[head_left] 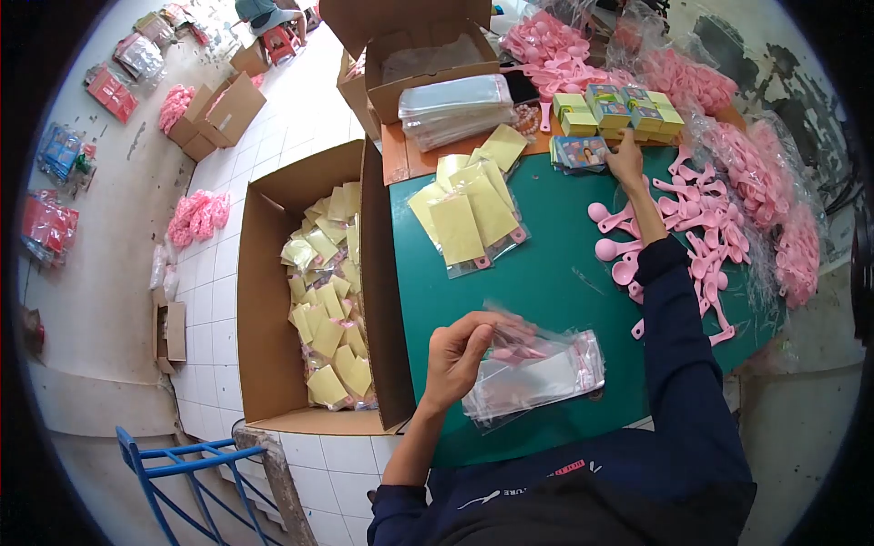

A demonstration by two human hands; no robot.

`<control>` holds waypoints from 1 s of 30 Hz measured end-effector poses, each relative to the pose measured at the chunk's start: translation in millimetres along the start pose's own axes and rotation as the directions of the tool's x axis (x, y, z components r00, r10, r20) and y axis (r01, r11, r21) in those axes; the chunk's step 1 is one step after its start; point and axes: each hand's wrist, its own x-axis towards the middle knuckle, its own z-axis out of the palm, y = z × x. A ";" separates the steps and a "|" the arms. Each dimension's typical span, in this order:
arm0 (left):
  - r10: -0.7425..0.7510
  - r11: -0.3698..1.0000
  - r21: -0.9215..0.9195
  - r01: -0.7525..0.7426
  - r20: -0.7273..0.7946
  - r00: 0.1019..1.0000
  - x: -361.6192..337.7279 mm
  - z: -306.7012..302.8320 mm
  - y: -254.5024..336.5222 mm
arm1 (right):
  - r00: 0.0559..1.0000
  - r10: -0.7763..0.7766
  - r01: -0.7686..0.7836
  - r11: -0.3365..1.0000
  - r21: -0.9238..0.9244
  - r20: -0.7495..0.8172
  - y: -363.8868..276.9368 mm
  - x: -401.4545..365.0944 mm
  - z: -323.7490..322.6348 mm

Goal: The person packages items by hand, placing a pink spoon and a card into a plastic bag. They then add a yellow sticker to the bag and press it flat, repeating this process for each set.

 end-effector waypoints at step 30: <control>-0.330 0.942 0.070 0.328 0.020 0.944 12.2 7.6 -2.5 | 0.702 -0.498 0.137 0.796 0.589 0.509 -176.5 -93.4 -279.2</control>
